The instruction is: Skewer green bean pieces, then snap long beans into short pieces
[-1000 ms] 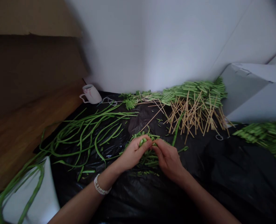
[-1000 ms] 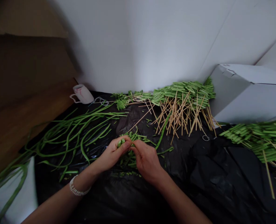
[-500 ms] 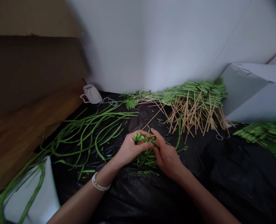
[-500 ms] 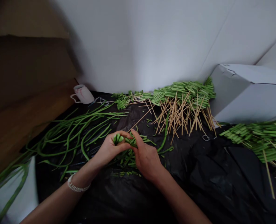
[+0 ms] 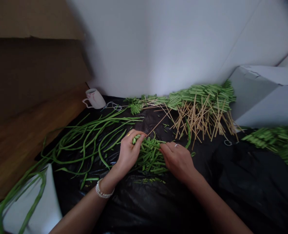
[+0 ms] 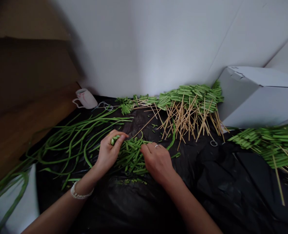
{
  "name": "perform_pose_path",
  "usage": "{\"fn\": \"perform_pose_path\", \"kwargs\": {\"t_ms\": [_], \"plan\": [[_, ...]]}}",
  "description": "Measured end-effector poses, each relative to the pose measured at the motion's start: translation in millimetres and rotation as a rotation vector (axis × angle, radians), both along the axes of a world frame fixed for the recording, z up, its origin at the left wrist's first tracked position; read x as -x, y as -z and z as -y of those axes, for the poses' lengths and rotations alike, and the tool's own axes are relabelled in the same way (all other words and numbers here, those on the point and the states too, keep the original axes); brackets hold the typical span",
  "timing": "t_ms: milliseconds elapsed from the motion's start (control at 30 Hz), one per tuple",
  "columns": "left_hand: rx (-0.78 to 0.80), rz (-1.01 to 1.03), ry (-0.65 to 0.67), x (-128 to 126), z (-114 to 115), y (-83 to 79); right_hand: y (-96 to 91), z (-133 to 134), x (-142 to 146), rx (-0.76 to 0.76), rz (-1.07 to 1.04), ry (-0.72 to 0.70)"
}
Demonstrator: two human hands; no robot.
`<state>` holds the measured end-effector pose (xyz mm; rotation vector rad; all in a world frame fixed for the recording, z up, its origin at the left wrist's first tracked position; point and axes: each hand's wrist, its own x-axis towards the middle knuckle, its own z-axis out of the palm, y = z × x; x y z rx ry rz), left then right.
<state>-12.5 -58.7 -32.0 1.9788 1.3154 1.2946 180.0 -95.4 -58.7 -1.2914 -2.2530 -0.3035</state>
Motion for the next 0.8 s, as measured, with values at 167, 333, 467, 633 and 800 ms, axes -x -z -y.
{"fn": "perform_pose_path", "kwargs": {"t_ms": [167,333,467,633,800], "plan": [[-0.239,-0.482,0.343,-0.8,2.8,5.1,0.4,1.6,2.2,-0.022,0.089,-0.006],[-0.183,-0.829,0.377,-1.9,7.4,6.8,4.2,1.9,4.1,-0.027,0.095,-0.059],[-0.023,-0.866,0.386,0.7,9.9,4.4,6.1,2.1,6.2,0.028,0.062,-0.107],[0.090,-0.574,0.452,0.8,9.8,-2.1,4.0,4.4,6.7,0.094,-0.113,-0.144],[0.218,-0.287,0.474,-2.8,10.3,-9.5,2.3,8.4,8.2,0.103,-0.285,-0.173]]}}
